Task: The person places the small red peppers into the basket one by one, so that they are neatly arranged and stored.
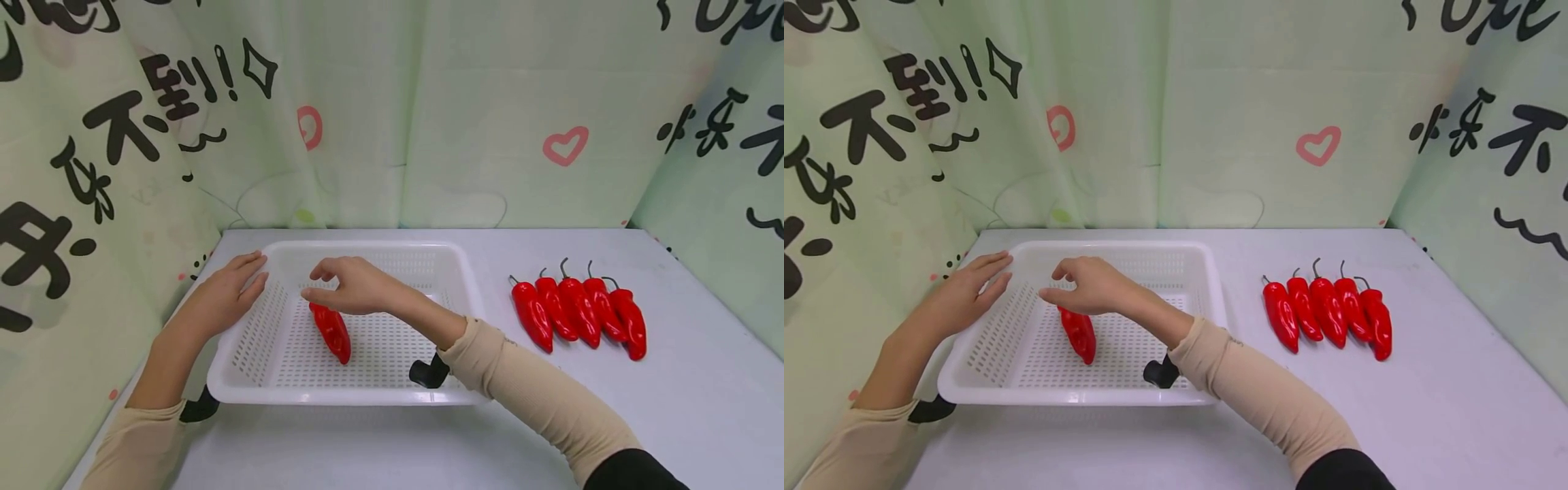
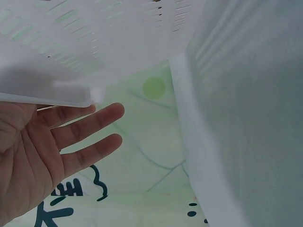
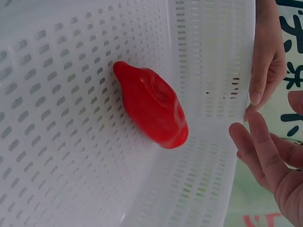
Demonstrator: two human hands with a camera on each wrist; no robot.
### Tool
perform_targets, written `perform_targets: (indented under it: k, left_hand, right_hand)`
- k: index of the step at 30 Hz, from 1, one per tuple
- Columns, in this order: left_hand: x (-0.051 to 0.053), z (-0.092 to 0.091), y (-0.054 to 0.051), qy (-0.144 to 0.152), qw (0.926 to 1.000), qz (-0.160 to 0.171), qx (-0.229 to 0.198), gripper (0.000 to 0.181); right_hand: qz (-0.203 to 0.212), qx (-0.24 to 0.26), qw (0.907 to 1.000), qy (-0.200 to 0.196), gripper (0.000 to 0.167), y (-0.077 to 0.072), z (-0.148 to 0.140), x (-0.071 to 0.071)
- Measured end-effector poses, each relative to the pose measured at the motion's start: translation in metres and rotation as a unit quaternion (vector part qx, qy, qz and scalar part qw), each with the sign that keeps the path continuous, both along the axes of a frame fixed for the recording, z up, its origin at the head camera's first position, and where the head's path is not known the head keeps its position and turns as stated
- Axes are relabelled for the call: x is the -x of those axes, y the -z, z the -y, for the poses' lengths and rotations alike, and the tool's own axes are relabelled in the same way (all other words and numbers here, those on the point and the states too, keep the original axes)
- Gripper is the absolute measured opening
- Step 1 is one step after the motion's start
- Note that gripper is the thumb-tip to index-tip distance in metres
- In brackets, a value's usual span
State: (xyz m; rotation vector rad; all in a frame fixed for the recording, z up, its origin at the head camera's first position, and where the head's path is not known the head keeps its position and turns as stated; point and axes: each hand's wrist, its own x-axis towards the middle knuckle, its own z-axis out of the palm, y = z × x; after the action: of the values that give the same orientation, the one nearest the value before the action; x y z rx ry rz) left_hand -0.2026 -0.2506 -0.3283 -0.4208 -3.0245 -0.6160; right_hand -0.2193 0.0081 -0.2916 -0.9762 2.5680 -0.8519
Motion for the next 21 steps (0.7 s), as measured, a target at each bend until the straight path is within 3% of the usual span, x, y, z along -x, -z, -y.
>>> perform_targets:
  k: [8, 13, 21]
  left_hand:
    - [0.001, 0.0, 0.001, 0.003, 1.0, 0.001, 0.0, 0.056]
    - [0.001, -0.001, 0.002, 0.006, 1.0, -0.004, 0.0, 0.055]
    - [0.002, 0.0, 0.001, 0.012, 0.9998, -0.017, -0.002, 0.055]
  right_hand:
    - [-0.013, 0.067, 0.9973, 0.027, 0.042, -0.018, -0.012, -0.008]
    - [-0.04, 0.126, 0.9898, 0.054, 0.039, -0.031, -0.024, -0.014]
    - [-0.058, 0.169, 0.9796, 0.091, 0.036, -0.04, -0.042, -0.02]
